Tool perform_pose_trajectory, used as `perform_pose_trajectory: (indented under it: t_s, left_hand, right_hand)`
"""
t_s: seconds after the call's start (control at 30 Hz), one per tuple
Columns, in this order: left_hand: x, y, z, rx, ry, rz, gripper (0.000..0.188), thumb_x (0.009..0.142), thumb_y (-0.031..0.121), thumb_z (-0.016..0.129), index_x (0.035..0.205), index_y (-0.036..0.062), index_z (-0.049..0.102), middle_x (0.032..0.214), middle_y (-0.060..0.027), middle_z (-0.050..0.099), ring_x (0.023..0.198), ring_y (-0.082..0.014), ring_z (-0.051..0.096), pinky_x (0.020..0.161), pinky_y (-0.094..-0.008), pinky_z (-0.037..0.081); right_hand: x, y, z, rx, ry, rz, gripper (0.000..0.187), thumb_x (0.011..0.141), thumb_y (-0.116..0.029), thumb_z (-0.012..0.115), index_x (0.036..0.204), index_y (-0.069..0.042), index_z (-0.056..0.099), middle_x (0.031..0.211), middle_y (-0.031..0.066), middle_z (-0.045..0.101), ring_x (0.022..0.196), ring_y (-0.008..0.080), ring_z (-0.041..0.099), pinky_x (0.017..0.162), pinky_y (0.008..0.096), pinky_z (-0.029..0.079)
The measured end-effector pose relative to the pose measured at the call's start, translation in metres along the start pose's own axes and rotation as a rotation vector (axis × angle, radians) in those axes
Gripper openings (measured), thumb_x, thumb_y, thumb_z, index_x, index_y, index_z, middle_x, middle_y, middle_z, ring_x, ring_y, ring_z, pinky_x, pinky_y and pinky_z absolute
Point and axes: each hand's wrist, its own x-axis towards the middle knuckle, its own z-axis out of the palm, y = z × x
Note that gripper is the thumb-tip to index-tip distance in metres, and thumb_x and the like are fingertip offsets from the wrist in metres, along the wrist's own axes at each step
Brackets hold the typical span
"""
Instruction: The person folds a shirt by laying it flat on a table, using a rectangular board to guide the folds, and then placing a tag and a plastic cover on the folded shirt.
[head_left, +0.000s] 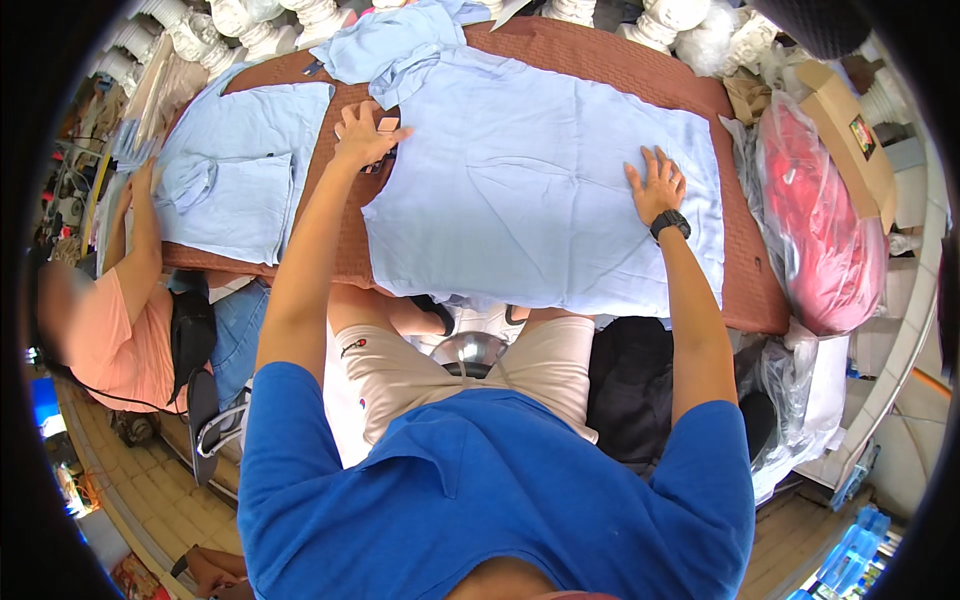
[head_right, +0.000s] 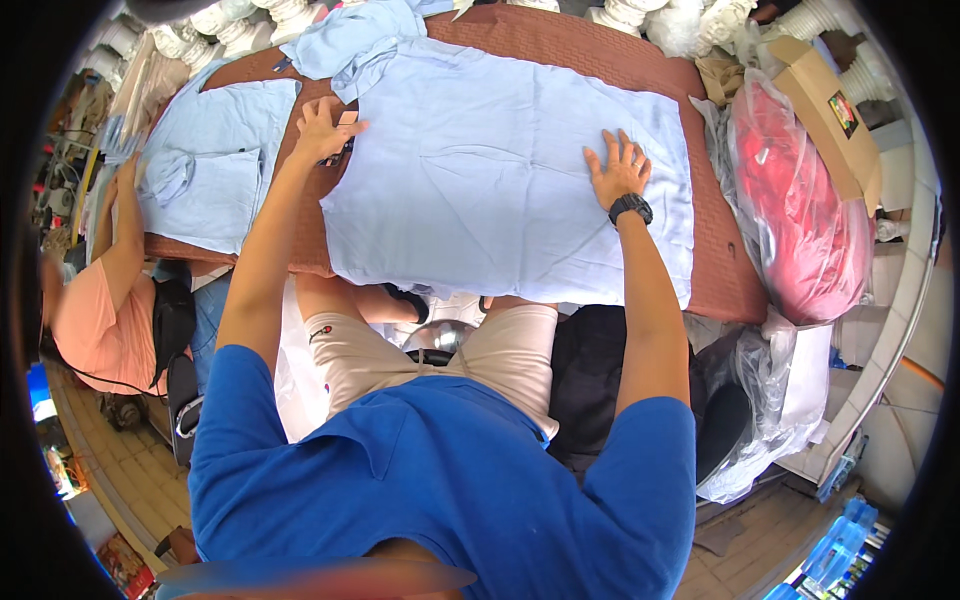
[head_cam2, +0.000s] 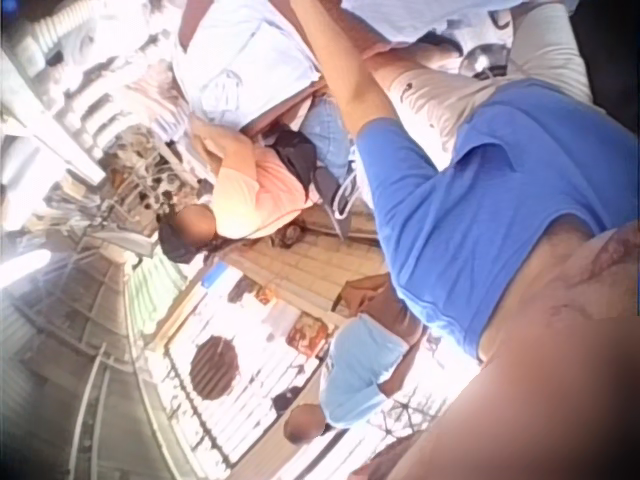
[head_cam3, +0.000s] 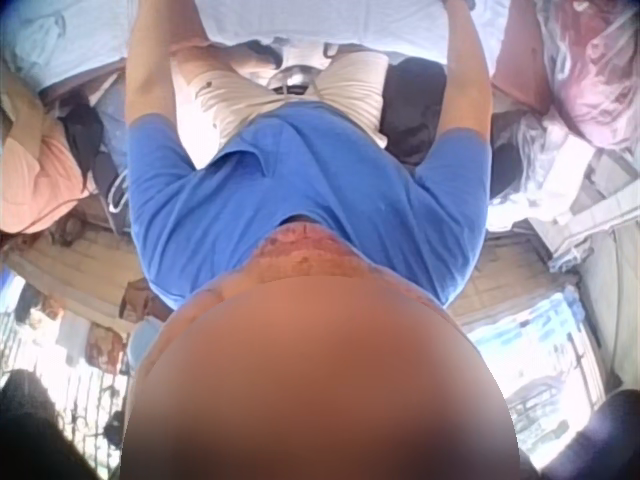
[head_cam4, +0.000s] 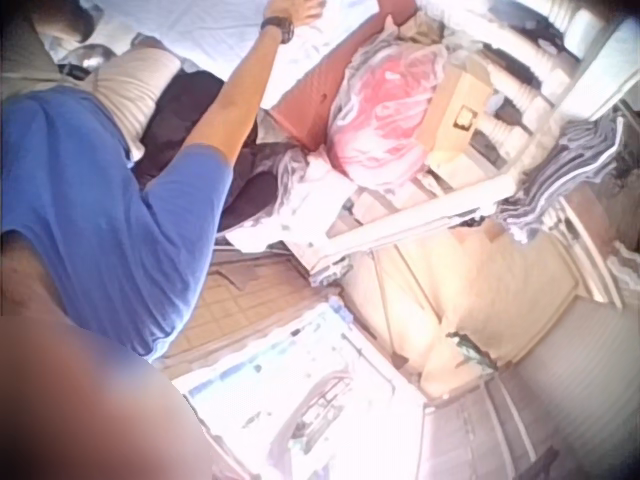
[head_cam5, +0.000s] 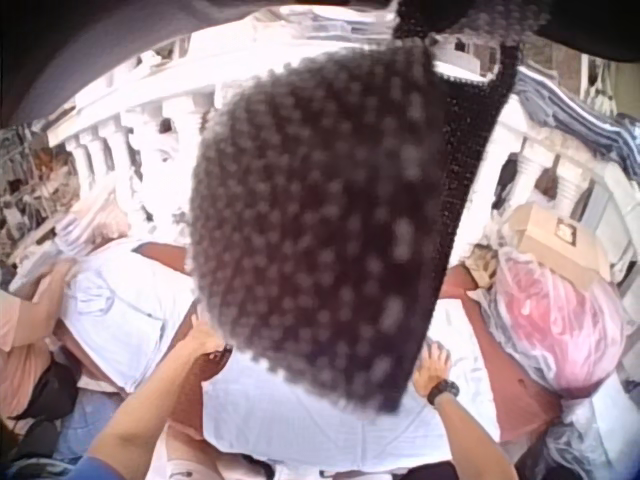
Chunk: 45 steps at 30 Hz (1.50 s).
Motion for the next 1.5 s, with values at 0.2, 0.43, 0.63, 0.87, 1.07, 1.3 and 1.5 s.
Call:
perform_pose_trajectory:
  t_s: [0.2,0.43,0.63,0.87,1.07,1.3,1.5]
  left_hand:
    - [0.004,0.010,-0.011,0.136,-0.025,-0.207,0.061,0.084,0.044,0.064,0.136,0.0154,0.048,0.144,-0.0176,0.033,0.136,-0.0434,0.031,0.101,-0.0651,0.036]
    - [-0.005,0.001,-0.009,0.206,0.020,0.085,0.051,0.088,0.039,0.059,0.132,0.0153,0.050,0.142,-0.0121,0.038,0.132,-0.0402,0.037,0.098,-0.0667,0.039]
    - [0.007,-0.004,0.000,0.493,0.125,0.106,0.041,0.084,0.021,0.067,0.122,0.0139,0.055,0.131,-0.0094,0.048,0.124,-0.0370,0.047,0.092,-0.0608,0.046]
    - [0.054,0.010,0.009,-0.084,0.246,0.211,0.045,0.090,0.031,0.065,0.125,0.0058,0.052,0.118,-0.0232,0.059,0.107,-0.0423,0.058,0.088,-0.0516,0.048]
    - [0.091,0.039,0.034,-0.233,0.191,0.132,0.056,0.083,0.041,0.072,0.129,0.0145,0.054,0.123,-0.0289,0.058,0.115,-0.0440,0.056,0.094,-0.0498,0.047]
    - [0.126,0.017,0.044,-0.237,0.475,0.185,0.027,0.076,0.016,0.075,0.101,0.0088,0.070,0.099,-0.0224,0.068,0.095,-0.0418,0.064,0.083,-0.0467,0.051]
    - [0.107,0.030,0.035,0.172,0.378,-0.014,0.058,0.073,0.023,0.076,0.127,0.0154,0.056,0.122,-0.0261,0.048,0.108,-0.0417,0.052,0.085,-0.0472,0.050]
  right_hand:
    - [0.002,-0.004,-0.001,0.022,-0.025,0.003,0.063,0.096,-0.063,0.040,0.148,-0.026,0.039,0.156,0.0058,0.030,0.143,0.0332,0.025,0.116,0.0578,0.014]
    - [-0.003,-0.002,-0.003,0.013,-0.027,0.009,0.064,0.096,-0.063,0.040,0.147,-0.025,0.039,0.156,0.0065,0.031,0.143,0.0345,0.025,0.116,0.0581,0.014]
    - [-0.002,-0.005,-0.004,0.014,-0.012,0.012,0.063,0.096,-0.062,0.041,0.146,-0.024,0.041,0.156,0.0077,0.031,0.143,0.0351,0.025,0.115,0.0584,0.015]
    - [0.060,0.018,-0.006,0.053,0.088,0.021,0.030,0.096,-0.038,0.052,0.115,-0.018,0.065,0.121,0.0090,0.057,0.113,0.0390,0.050,0.094,0.0578,0.041]
    - [0.153,0.080,-0.007,0.211,-0.001,0.181,0.028,0.092,-0.020,0.054,0.118,-0.014,0.064,0.121,0.0203,0.063,0.111,0.0414,0.061,0.093,0.0497,0.049]
    - [0.198,0.093,0.026,0.188,-0.075,0.404,0.046,0.090,-0.033,0.060,0.131,-0.014,0.048,0.115,0.0270,0.065,0.108,0.0421,0.063,0.092,0.0488,0.050]
    - [0.159,0.084,0.028,0.595,0.281,0.295,0.056,0.086,-0.019,0.067,0.135,-0.009,0.040,0.123,0.0265,0.057,0.116,0.0473,0.054,0.096,0.0524,0.046]
